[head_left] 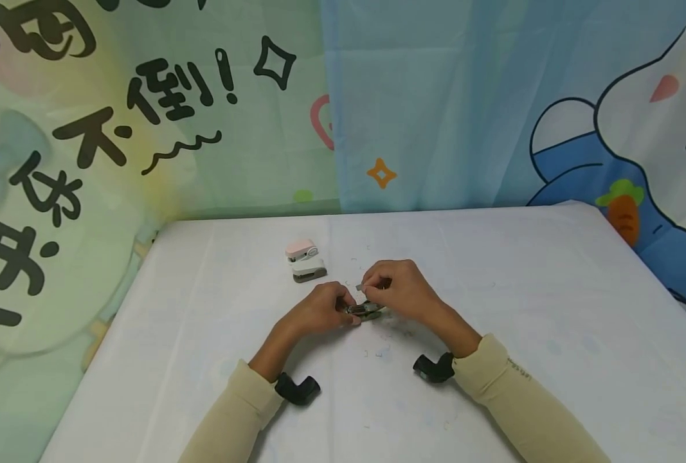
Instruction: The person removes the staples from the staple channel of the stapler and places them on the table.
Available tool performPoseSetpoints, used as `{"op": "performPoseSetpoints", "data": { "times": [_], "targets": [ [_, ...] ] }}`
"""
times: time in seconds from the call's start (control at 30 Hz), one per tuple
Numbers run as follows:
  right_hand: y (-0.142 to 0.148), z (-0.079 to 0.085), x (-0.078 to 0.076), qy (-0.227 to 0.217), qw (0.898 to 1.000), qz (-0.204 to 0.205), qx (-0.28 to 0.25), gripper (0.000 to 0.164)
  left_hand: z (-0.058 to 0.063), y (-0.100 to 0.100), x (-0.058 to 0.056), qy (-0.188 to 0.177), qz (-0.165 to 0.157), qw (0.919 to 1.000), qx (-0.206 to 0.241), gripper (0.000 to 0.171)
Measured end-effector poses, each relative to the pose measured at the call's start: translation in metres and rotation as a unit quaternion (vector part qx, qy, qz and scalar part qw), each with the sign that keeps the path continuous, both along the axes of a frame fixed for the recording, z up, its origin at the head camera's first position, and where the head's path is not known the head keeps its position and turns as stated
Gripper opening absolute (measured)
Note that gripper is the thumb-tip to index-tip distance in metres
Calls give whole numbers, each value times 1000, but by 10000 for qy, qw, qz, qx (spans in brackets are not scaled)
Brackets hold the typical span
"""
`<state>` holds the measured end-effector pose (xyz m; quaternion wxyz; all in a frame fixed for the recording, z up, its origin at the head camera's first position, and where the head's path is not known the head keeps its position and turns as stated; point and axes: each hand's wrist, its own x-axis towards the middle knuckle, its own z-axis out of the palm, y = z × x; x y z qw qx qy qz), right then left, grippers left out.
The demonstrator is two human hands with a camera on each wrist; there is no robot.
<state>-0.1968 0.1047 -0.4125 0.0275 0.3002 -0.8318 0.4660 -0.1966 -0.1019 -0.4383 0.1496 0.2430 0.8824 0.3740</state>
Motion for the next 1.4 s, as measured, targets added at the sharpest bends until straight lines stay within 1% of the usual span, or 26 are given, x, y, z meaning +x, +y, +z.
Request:
{"op": "performPoseSetpoints", "data": {
  "times": [0.1,0.27,0.4,0.5,0.57,0.63,0.67,0.73,0.83,0.9,0.97,1.1,1.17,1.3,1.4],
  "targets": [
    [6,2,-3,-423,9976,-225,-509,10,0,0,0,27,3,10000,19,20],
    [15,4,-11,-982,9889,-629,-918,11,-2,0,-1,90,-20,9999,46,19],
    [19,17,-10,-1105,9859,-800,-968,16,-1,1,-1,60,-13,9999,116,19],
    [21,25,-8,-1156,9851,-913,-884,20,0,2,-1,40,-22,9999,155,19],
    [23,22,-13,-1321,9819,-1048,-867,20,1,3,-1,45,-40,9999,153,19],
    [25,13,-23,-1554,9769,-1161,-896,21,0,3,-1,66,-65,9998,155,19],
    [27,5,-30,-1677,9739,-1215,-925,22,0,3,-1,70,-71,9998,155,18],
    [29,-9,-45,-2042,9633,-1434,-992,25,-1,3,-1,72,-74,9998,153,18],
    [30,-29,-64,-2627,9414,-1652,-1318,27,0,3,0,73,-60,9998,169,19],
    [29,-33,-71,-2952,9273,-1776,-1463,30,-1,3,0,82,-55,9998,144,19],
    [28,-34,-76,-3134,9211,-1761,-1491,31,-1,3,1,95,-54,9999,121,20],
    [24,-31,-81,-3233,9237,-1751,-1079,28,-2,2,1,77,-32,9999,84,20],
    [22,-30,-83,-3215,9270,-1749,-815,27,-2,1,1,71,-15,9999,91,19],
    [15,-31,-85,-3088,9335,-1779,-392,26,-3,0,1,81,1,9999,107,19],
    [13,-32,-86,-2998,9353,-1864,-249,23,-3,0,1,93,-14,9999,120,19]
  ]
}}
